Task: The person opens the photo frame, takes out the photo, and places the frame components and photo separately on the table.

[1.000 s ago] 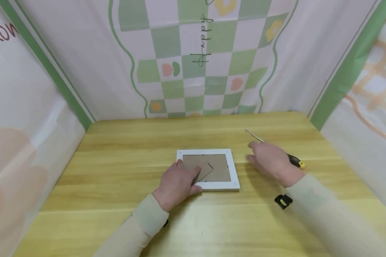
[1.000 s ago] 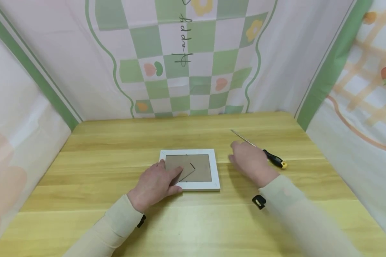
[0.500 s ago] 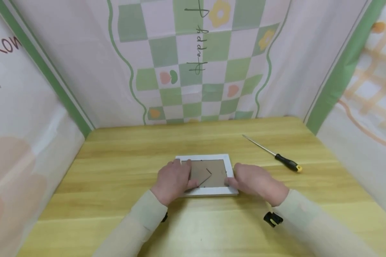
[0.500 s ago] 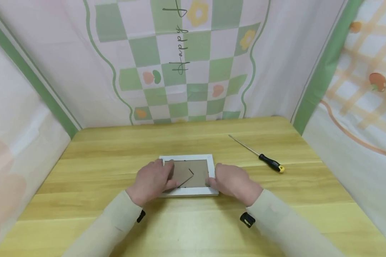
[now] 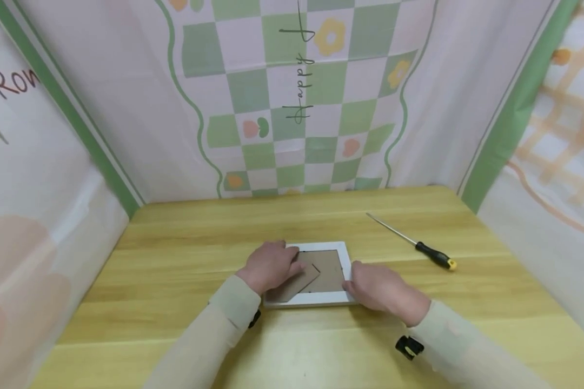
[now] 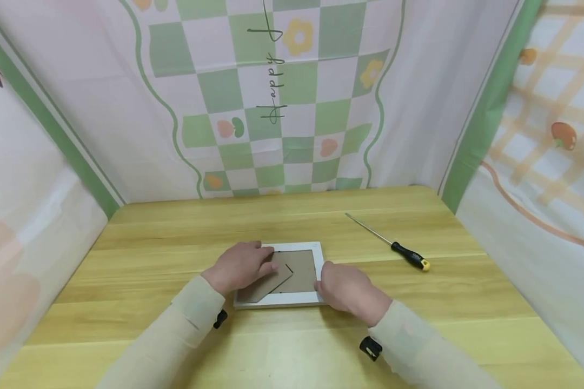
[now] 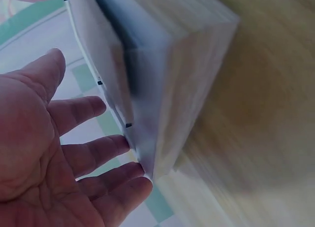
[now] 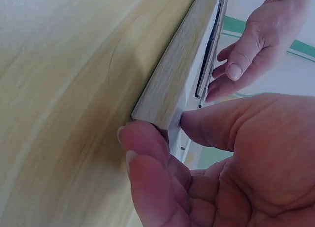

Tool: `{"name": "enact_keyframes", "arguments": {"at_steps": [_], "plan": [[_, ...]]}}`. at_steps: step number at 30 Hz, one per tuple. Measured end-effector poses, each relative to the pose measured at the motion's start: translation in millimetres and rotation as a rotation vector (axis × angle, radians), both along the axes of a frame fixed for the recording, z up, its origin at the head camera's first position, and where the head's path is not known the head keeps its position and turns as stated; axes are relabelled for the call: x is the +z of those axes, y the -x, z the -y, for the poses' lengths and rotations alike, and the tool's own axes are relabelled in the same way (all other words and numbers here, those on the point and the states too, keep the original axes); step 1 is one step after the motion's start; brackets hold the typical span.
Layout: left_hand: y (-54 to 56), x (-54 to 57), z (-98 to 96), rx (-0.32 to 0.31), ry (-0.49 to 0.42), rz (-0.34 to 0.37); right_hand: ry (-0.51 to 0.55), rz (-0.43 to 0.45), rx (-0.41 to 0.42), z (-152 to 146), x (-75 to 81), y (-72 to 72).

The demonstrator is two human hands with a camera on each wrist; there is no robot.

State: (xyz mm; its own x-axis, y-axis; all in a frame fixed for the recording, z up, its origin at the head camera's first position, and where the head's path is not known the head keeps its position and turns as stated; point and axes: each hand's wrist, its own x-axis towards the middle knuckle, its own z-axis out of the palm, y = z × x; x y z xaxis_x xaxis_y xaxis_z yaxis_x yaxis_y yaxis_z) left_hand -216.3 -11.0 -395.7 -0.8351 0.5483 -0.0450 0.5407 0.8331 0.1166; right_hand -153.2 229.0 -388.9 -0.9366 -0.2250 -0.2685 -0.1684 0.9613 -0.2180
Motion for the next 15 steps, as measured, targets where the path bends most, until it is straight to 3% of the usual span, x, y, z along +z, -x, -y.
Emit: {"name": "enact_keyframes", "arguments": {"at_steps": [9,15], "plan": [[-3.7,-2.2,3.5,0.01,0.0,-0.018,0.034,0.058,-0.073,-0.3,-0.7,4.6],[-5.2,-3.6,6.3,-0.012,-0.037,-0.025,0.037,0.024,-0.045,-5.9,-0.8,12.3]]}}
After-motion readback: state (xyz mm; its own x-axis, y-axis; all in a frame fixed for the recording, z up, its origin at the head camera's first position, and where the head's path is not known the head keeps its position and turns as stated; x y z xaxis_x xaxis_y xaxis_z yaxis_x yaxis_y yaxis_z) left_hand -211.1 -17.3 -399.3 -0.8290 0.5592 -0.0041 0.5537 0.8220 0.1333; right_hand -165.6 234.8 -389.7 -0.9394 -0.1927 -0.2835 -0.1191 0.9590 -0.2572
